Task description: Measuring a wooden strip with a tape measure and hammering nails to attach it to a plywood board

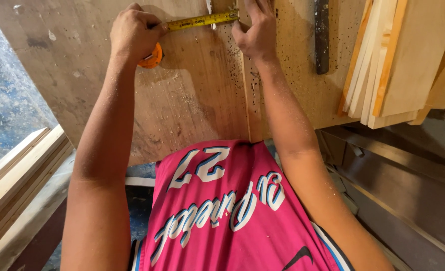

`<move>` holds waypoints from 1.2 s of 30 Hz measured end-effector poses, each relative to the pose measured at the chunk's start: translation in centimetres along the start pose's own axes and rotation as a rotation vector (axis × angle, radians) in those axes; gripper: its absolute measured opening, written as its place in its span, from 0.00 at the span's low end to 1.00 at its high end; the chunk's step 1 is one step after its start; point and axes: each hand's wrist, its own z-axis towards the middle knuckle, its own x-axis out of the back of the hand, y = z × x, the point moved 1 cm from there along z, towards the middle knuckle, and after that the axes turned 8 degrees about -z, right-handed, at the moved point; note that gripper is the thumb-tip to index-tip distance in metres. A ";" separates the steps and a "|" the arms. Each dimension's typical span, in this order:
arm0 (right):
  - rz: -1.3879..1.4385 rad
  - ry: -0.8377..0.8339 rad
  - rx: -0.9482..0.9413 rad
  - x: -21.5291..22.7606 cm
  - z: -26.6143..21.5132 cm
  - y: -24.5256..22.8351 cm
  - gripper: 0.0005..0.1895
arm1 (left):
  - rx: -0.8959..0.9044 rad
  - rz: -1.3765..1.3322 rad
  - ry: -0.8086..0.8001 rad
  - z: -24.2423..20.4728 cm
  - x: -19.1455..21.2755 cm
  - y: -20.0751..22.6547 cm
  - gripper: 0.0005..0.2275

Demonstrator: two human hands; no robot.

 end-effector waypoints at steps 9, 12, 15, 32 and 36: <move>-0.013 -0.023 -0.027 0.3 0.0 0.0 0.37 | -0.048 -0.006 0.010 0.2 -0.4 -0.3 0.06; 0.004 -0.015 -0.032 0.1 0.2 0.1 0.38 | -0.048 -0.006 0.023 0.1 -0.4 -0.6 0.06; -0.003 -0.008 0.001 0.3 0.2 0.0 0.32 | -0.052 -0.042 0.013 0.0 -0.5 -0.6 0.05; -0.010 -0.050 -0.014 0.4 0.4 0.2 0.36 | -0.024 -0.031 0.012 0.0 -0.1 0.0 0.05; -0.037 -0.055 -0.009 0.6 0.1 0.0 0.38 | -0.014 -0.025 0.005 -0.1 -0.1 0.1 0.05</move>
